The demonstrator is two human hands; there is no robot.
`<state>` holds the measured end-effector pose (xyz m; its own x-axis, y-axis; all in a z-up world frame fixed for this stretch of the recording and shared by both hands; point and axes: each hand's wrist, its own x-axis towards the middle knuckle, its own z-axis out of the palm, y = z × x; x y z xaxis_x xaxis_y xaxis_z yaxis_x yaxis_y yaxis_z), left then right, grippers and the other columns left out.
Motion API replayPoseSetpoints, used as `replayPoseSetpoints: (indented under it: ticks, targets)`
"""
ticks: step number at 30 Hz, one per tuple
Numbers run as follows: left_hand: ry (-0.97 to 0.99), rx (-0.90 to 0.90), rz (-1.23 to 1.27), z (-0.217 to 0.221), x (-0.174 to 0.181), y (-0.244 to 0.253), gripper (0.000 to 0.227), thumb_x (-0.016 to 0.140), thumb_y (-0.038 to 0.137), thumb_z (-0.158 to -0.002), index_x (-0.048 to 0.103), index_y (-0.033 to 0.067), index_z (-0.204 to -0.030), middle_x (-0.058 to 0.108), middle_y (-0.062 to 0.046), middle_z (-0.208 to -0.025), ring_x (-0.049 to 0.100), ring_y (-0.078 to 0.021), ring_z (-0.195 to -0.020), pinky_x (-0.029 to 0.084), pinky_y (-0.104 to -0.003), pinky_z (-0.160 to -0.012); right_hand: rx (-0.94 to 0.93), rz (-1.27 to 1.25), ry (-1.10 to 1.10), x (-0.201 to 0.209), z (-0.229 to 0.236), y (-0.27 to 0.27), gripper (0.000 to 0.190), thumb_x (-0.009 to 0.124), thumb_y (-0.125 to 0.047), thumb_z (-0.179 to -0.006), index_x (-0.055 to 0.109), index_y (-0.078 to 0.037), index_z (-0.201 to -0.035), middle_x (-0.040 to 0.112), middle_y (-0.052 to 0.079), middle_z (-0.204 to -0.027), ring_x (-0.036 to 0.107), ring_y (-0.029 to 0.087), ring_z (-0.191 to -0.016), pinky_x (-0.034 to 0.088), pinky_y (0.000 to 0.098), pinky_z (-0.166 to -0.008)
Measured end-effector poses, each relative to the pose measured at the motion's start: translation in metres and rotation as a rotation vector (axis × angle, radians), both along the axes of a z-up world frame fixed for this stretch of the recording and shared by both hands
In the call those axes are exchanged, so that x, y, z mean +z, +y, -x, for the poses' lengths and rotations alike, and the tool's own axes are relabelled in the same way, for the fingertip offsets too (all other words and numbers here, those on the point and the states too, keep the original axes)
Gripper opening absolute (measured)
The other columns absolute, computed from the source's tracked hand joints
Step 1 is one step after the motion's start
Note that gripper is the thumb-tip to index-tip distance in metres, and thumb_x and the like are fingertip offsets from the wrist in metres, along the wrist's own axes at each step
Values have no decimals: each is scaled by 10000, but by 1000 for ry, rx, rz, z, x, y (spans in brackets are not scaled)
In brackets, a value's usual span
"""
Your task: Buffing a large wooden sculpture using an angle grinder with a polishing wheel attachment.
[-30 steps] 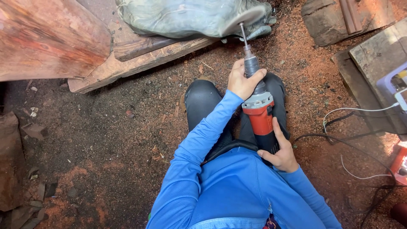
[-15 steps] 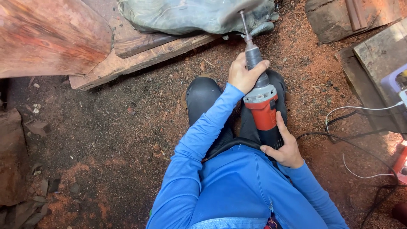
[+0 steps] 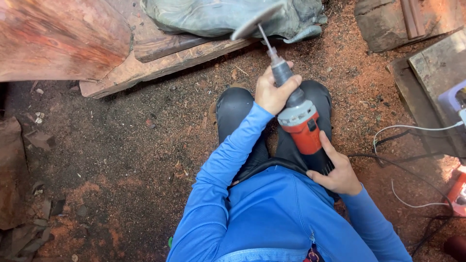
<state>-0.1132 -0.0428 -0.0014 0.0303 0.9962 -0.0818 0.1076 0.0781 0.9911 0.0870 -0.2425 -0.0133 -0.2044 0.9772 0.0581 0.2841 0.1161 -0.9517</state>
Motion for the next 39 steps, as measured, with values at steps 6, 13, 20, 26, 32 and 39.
replayPoseSetpoints:
  ticks: [6, 13, 20, 26, 32, 39]
  targets:
    - [-88, 39, -60, 3, -26, -10, 475, 874, 380, -785, 767, 160, -1192, 721, -86, -1131, 716, -308, -1098, 594, -417, -961, 17, 18, -82, 3, -6, -1, 1088, 887, -85, -616, 392, -31, -1584, 663, 278, -1268, 696, 411, -1076, 621, 465, -705]
    - [-148, 44, -127, 14, -25, -12, 460, 863, 366, -816, 769, 103, -1182, 692, -144, -1176, 708, -340, -1114, 565, -450, -1010, 38, 23, -91, 9, -3, 0, 1086, 902, -97, -595, 425, -49, -1569, 658, 269, -1285, 696, 410, -1080, 621, 466, -671]
    - [-138, 50, -164, 21, -20, 7, 465, 832, 368, -858, 741, 87, -1217, 713, -162, -1134, 716, -346, -1086, 580, -472, -971, 36, 12, -109, 23, 10, 23, 1088, 883, -78, -612, 398, -35, -1586, 670, 295, -1241, 705, 424, -1041, 615, 464, -664]
    - [-71, 119, -144, 46, 9, 36, 429, 781, 342, -851, 731, 71, -1180, 767, -129, -973, 747, -251, -831, 613, -382, -774, 94, 4, -90, 42, 42, 57, 1090, 833, -89, -642, 320, -16, -1601, 647, 280, -1319, 694, 376, -1112, 566, 402, -811]
    - [-42, 71, -46, 34, 14, 31, 437, 803, 334, -792, 719, 113, -1159, 777, -115, -892, 768, -254, -792, 633, -376, -745, 72, 44, 14, 16, 52, 31, 1130, 827, -84, -659, 241, -28, -1623, 580, 255, -1431, 616, 328, -1255, 509, 421, -1009]
    - [82, 20, 100, 17, 8, 30, 523, 845, 503, -692, 748, 113, -1027, 773, -144, -903, 763, -362, -934, 615, -488, -893, -7, -7, 48, 5, 47, 23, 1181, 859, -147, -679, 212, -77, -1665, 533, 212, -1473, 519, 292, -1332, 385, 491, -1124]
